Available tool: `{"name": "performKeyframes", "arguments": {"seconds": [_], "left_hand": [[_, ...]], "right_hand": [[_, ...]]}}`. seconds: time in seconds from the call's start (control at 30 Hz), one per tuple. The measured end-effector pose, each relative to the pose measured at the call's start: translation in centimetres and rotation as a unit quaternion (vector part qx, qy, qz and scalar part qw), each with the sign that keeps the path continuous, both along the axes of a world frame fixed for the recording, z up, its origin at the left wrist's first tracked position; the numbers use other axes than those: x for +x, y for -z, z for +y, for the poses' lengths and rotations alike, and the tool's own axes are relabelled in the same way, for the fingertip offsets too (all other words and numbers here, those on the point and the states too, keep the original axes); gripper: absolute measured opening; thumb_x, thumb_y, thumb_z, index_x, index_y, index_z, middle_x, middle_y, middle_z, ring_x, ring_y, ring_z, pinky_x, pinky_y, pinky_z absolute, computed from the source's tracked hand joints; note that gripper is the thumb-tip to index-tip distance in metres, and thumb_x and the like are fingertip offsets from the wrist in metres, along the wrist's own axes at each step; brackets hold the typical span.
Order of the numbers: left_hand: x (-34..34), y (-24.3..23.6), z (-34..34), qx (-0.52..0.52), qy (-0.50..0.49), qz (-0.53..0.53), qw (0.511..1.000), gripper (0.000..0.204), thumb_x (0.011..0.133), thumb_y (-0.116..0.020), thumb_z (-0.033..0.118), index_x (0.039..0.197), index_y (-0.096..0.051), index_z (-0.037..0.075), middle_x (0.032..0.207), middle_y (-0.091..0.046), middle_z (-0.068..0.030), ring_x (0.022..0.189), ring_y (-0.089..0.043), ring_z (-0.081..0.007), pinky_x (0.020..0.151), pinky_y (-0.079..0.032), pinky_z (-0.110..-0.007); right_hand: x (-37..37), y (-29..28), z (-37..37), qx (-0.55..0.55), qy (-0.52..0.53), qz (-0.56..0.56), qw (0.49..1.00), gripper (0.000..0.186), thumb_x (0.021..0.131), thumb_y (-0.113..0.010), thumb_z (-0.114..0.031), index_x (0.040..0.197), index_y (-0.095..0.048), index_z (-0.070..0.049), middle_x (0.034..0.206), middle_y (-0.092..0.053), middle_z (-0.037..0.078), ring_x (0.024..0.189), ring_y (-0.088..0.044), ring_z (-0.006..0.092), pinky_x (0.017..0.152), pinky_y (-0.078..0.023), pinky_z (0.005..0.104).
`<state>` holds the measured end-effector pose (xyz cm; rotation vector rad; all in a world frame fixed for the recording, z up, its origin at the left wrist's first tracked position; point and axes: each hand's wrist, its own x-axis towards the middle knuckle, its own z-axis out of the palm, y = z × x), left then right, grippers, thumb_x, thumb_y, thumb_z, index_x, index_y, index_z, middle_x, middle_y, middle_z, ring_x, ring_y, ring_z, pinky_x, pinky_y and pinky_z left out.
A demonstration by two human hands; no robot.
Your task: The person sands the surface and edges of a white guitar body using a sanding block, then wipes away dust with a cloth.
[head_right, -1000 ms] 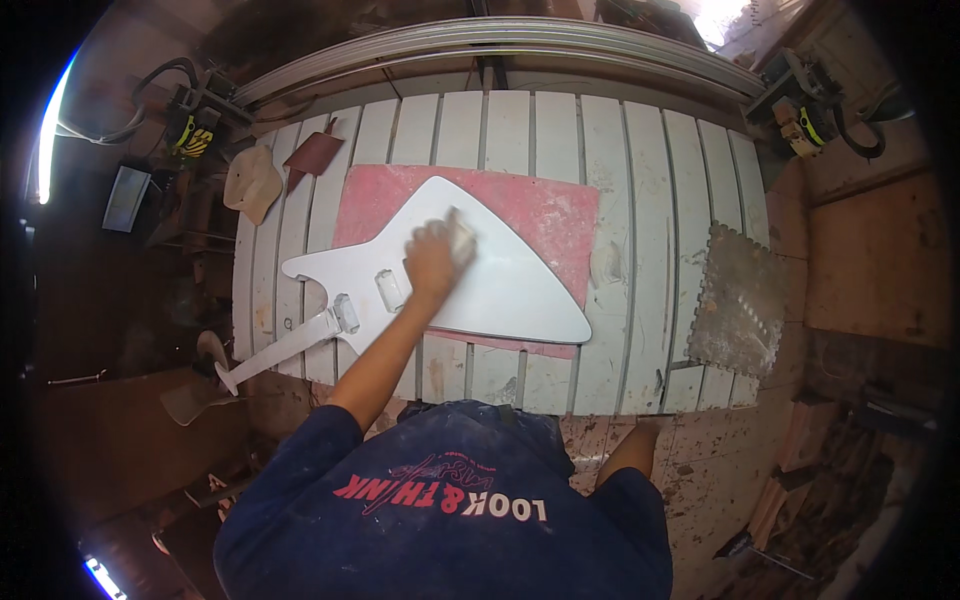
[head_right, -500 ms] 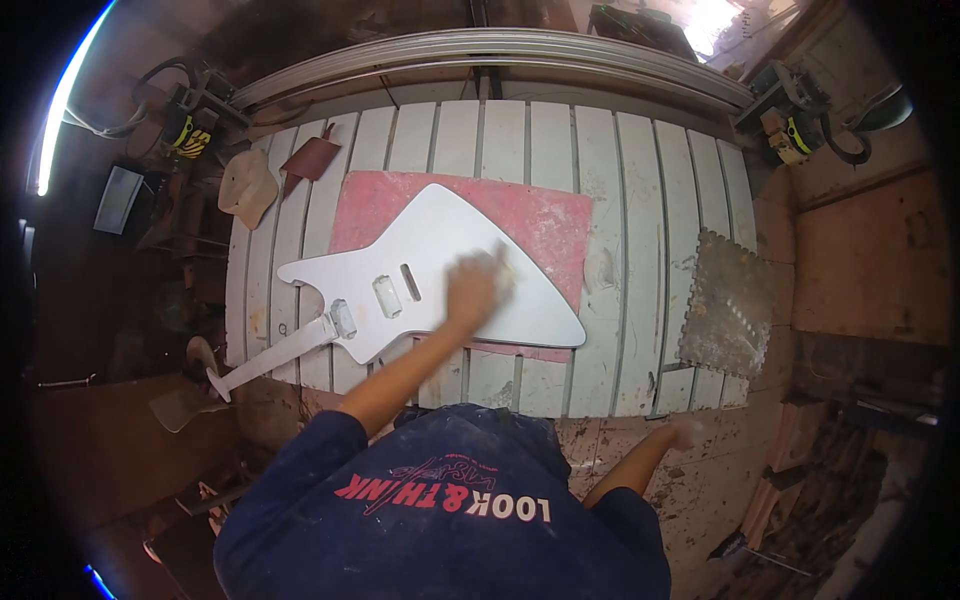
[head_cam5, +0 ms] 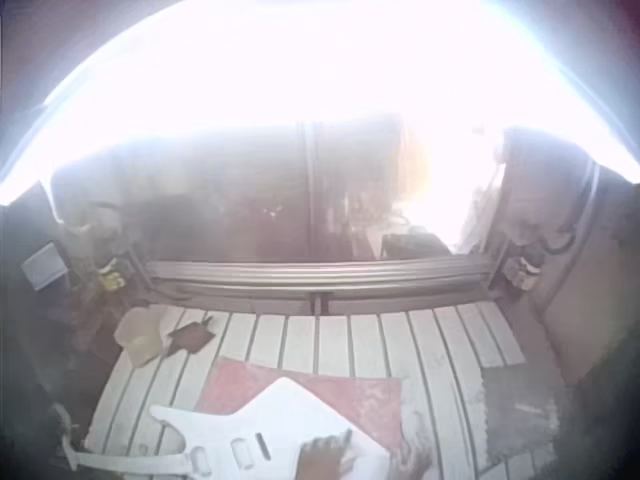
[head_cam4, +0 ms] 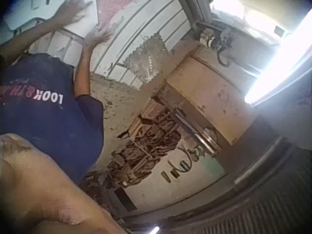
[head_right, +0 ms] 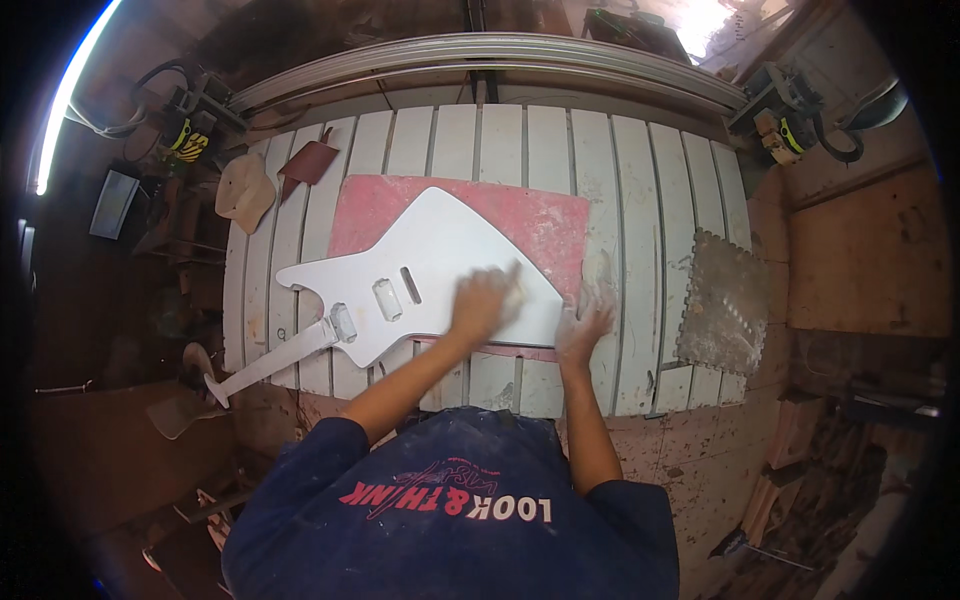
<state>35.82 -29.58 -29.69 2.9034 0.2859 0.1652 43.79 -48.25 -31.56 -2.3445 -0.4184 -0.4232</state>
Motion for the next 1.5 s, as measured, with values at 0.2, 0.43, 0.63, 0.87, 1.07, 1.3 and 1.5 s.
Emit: {"name": "performKeyframes", "arguments": {"seconds": [0.2, 0.43, 0.63, 0.87, 1.07, 1.3, 1.5], "left_hand": [[1.4, 0.0, 3.7, 0.008, -0.155, 0.003, 0.988, 0.078, 0.087, -0.069, 0.043, 0.155, -0.044, 0.013, 0.112, -0.061, -0.0091, 0.102, -0.056, -0.0281, 0.085, -0.044, -0.048], [0.1, 2.2, -2.7, 0.002, 0.078, 0.004, 0.997, 0.072, 0.088, -0.069, 0.036, 0.152, -0.046, 0.013, 0.118, -0.061, -0.0114, 0.108, -0.057, -0.029, 0.088, -0.044, -0.05], [4.5, -1.9, 15.2, -0.028, -0.308, -0.039, 0.95, 0.051, 0.101, -0.054, 0.049, 0.125, -0.065, 0.005, 0.118, -0.067, -0.0184, 0.109, -0.062, -0.037, 0.092, -0.049, -0.052], [-1.2, -0.6, 1.0, -0.642, 0.06, -0.157, 0.748, 0.051, 0.113, -0.041, 0.034, 0.145, -0.049, -0.004, 0.145, -0.055, -0.0161, 0.137, -0.049, -0.0244, 0.117, -0.036, -0.037], [-6.6, -0.7, -3.4, -0.447, 0.011, -0.073, 0.891, 0.061, 0.111, -0.03, 0.045, 0.157, -0.041, 0.006, 0.151, -0.045, -0.021, 0.138, -0.038, -0.0392, 0.117, -0.025, -0.051], [-7.2, -0.9, 1.6, -0.286, -0.112, -0.044, 0.951, 0.058, 0.105, -0.047, 0.048, 0.155, -0.046, 0.02, 0.154, -0.042, -0.0174, 0.141, -0.034, -0.0399, 0.115, -0.024, -0.061], [-8.4, 0.1, 12.5, -0.162, -0.252, -0.032, 0.954, 0.084, 0.084, -0.073, 0.06, 0.15, -0.051, 0.012, 0.156, -0.043, -0.0179, 0.146, -0.034, -0.0409, 0.114, -0.025, -0.065]], "right_hand": [[-1.8, 0.5, -1.4, 0.03, 0.001, 0.072, 0.997, 0.031, 0.094, -0.068, -0.014, 0.121, -0.065, -0.001, 0.139, -0.056, 0.021, 0.134, -0.047, 0.0413, 0.114, -0.032, 0.0545], [-1.5, -1.1, -2.3, 0.063, 0.059, 0.096, 0.992, 0.028, 0.097, -0.064, -0.012, 0.121, -0.065, 0.002, 0.133, -0.06, 0.021, 0.129, -0.051, 0.0371, 0.112, -0.035, 0.0485], [-0.8, -1.4, -7.0, 0.167, 0.154, 0.126, 0.966, 0.028, 0.099, -0.062, -0.01, 0.123, -0.063, 0.005, 0.13, -0.062, 0.018, 0.121, -0.058, 0.0307, 0.103, -0.045, 0.0407], [-3.9, -3.2, -0.8, 0.443, -0.121, 0.435, 0.775, 0.045, 0.111, -0.045, -0.033, 0.141, -0.053, 0.0, 0.134, -0.061, 0.014, 0.115, -0.063, 0.0241, 0.102, -0.051, 0.0376], [-8.3, -3.0, 3.1, 0.588, -0.235, 0.569, 0.525, 0.061, 0.111, -0.038, -0.043, 0.16, -0.031, -0.008, 0.155, -0.046, 0.014, 0.143, -0.043, 0.0269, 0.118, -0.037, 0.0442], [-8.1, -6.9, 4.0, 0.524, -0.238, 0.611, 0.544, 0.073, 0.102, -0.053, -0.034, 0.164, -0.022, -0.011, 0.157, -0.043, 0.014, 0.137, -0.049, 0.029, 0.117, -0.039, 0.0455], [-3.0, -4.0, 3.9, 0.021, -0.26, 0.186, 0.947, 0.066, 0.096, -0.062, -0.014, 0.159, -0.042, -0.016, 0.124, -0.059, 0.022, 0.11, -0.057, 0.0351, 0.101, -0.046, 0.0469]]}}
